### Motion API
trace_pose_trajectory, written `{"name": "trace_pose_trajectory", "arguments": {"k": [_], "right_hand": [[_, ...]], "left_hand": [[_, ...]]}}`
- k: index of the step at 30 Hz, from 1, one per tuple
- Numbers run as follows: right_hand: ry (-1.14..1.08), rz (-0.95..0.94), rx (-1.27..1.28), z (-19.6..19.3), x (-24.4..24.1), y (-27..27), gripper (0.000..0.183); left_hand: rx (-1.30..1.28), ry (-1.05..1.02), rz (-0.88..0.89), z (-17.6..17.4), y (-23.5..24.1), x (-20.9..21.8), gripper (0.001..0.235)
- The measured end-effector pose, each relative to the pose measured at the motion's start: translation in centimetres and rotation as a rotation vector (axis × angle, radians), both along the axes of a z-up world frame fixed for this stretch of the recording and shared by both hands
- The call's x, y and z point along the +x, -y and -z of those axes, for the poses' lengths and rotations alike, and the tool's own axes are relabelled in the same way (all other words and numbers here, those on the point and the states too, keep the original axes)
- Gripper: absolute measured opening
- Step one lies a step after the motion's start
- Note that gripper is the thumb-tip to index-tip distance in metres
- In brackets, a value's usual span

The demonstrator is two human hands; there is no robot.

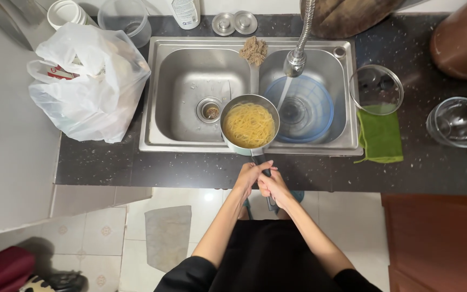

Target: The person boils pasta in a pot on an induction cooktop, then moves it to the sink to rinse under running water using chopsticks. They return the pot to the stove and stir a separate pan containing a brown sauce.

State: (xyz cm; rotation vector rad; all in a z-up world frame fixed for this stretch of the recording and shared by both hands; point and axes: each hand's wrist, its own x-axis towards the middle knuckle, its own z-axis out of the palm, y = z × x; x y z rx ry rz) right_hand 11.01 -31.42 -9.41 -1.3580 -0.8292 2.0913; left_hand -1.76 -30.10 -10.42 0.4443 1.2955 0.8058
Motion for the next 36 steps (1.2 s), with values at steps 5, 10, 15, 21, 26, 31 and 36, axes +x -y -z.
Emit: {"name": "trace_pose_trajectory", "arguments": {"k": [5,10,15,21,26,31,36], "right_hand": [[-0.095,0.0,0.027,3.4,-1.5,1.0,0.023],[-0.132,-0.264,-0.051,-4.2,0.2,-1.2,0.016],[0.238,-0.455,0.053,-8.0,5.9,-4.3,0.045],[0.316,-0.118,0.18,-6.4,10.9,-6.4,0.043],[0.304,-0.047,0.254,-8.2,15.1,-7.4,0.041],[0.286,0.098,0.33,-9.5,25.6,-8.6,0.039],[0.478,0.375,0.389,-7.0,42.7,-10.7,0.03]], "left_hand": [[-0.059,-0.043,0.144,-2.3,-0.7,-3.2,0.036],[-0.054,-0.076,0.333,-0.1,-1.1,-6.1,0.039],[-0.009,-0.041,0.268,3.6,-0.9,-9.0,0.035],[-0.053,-1.088,0.653,-6.5,-1.6,-7.9,0.066],[0.37,-1.342,0.33,-11.3,-1.3,-3.1,0.056],[0.558,-0.976,0.21,-16.4,-3.8,7.0,0.038],[0.615,-0.539,0.202,-16.2,-6.9,20.5,0.034]]}}
